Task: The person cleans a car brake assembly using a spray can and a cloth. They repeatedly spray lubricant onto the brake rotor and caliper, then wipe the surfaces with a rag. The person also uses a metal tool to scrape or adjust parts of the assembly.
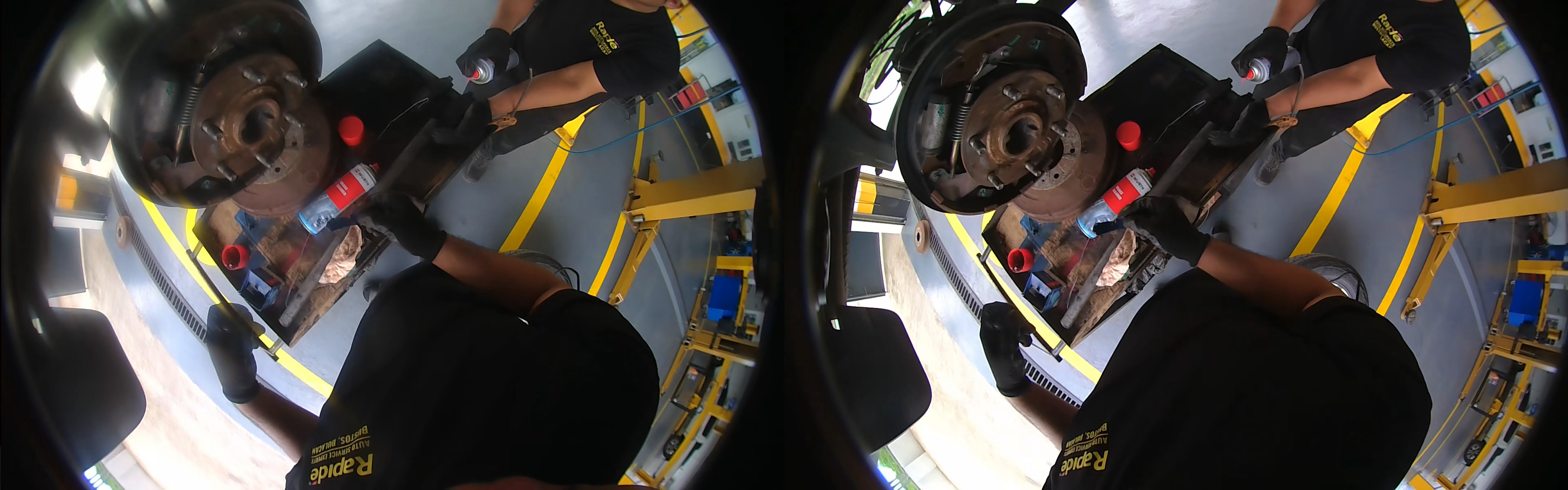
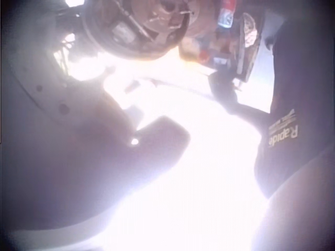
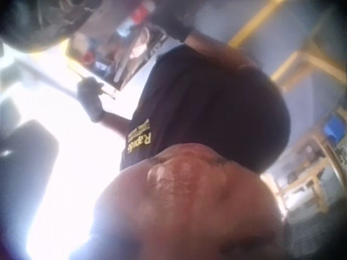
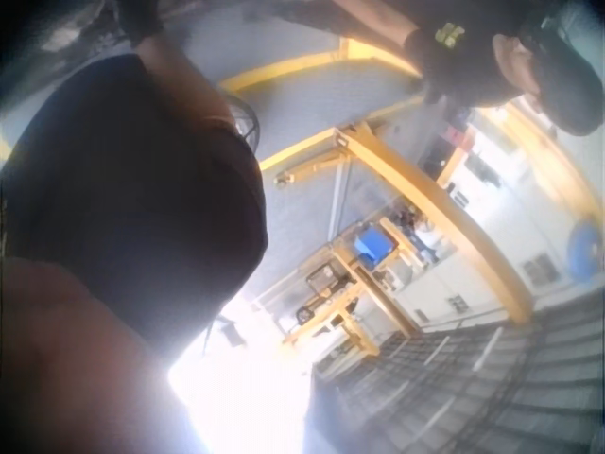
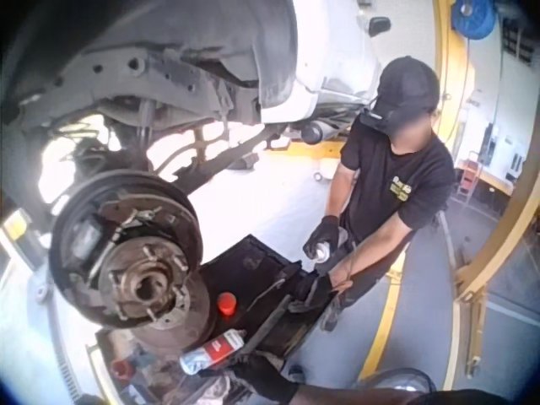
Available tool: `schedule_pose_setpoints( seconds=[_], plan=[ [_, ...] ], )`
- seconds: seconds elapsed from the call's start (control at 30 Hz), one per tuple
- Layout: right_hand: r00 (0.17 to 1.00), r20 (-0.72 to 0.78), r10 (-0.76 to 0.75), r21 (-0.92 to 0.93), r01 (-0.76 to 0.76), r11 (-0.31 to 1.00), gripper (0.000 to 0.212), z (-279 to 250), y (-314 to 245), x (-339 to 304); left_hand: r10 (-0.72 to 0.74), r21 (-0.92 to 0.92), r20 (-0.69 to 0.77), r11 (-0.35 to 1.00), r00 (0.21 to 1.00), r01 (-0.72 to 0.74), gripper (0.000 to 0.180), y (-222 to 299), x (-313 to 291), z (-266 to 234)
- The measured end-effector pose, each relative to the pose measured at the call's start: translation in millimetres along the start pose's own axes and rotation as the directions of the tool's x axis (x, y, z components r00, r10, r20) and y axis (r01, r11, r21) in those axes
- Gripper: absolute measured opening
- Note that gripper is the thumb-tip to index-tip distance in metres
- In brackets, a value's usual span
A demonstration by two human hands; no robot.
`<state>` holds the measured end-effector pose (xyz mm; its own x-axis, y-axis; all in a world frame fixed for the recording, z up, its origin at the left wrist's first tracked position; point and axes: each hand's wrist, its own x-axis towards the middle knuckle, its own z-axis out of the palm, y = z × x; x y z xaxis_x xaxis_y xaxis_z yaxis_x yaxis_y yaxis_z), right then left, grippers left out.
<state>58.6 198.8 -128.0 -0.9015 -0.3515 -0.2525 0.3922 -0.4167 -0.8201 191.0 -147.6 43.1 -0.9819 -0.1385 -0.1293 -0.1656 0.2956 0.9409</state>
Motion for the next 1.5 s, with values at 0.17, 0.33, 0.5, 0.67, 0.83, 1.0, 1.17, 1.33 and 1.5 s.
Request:
schedule_pose_setpoints(
  seconds=[0.17, 0.33, 0.5, 0.67, 0.83, 1.0, 1.17, 1.33, 1.5],
  plan=[
    [0.997, -0.057, -0.046, -0.099, 0.040, 0.994, 0.014, 18, 0, -4, 0.090, -0.208, 0.061, 0.975, 0.994, -0.076, 0.010, -4, 10, -3],
    [0.979, -0.127, -0.158, -0.172, 0.135, 0.976, 0.016, 23, 8, -23, 0.050, -0.221, 0.158, 0.975, 0.986, -0.014, 0.004, 1, 28, 5],
    [0.977, -0.159, -0.141, -0.018, 0.140, 0.990, 0.018, 12, 11, -40, 0.114, -0.229, 0.230, 0.972, 0.966, -0.060, 0.006, 15, 53, 25],
    [0.965, -0.170, -0.198, -0.122, 0.178, 0.976, 0.020, 5, 1, -42, 0.370, -0.080, 0.253, 0.929, 0.894, -0.362, 0.016, 40, 68, 56],
    [0.960, -0.116, -0.256, 0.002, 0.258, 0.966, 0.019, -6, -8, -44, 0.374, -0.154, 0.233, 0.926, 0.898, -0.345, 0.019, 70, 68, 85],
    [0.966, -0.030, -0.258, 0.045, 0.259, 0.965, 0.018, -40, -22, -42, 0.473, -0.113, 0.192, 0.881, 0.860, -0.459, 0.026, 95, 71, 120],
    [0.921, 0.057, -0.385, -0.051, 0.388, 0.920, 0.023, -84, -52, -32, 0.378, -0.073, 0.054, 0.925, 0.924, -0.374, 0.032, 120, 67, 170],
    [0.934, 0.171, -0.314, -0.328, 0.355, 0.875, 0.023, -132, -86, -19, 0.340, -0.146, -0.092, 0.925, 0.936, -0.350, 0.040, 140, 77, 216],
    [0.955, 0.252, -0.153, -0.203, 0.207, 0.957, 0.023, -161, -104, -2, 0.523, 0.228, -0.215, 0.848, 0.825, -0.479, 0.049, 153, 77, 236]
  ],
)
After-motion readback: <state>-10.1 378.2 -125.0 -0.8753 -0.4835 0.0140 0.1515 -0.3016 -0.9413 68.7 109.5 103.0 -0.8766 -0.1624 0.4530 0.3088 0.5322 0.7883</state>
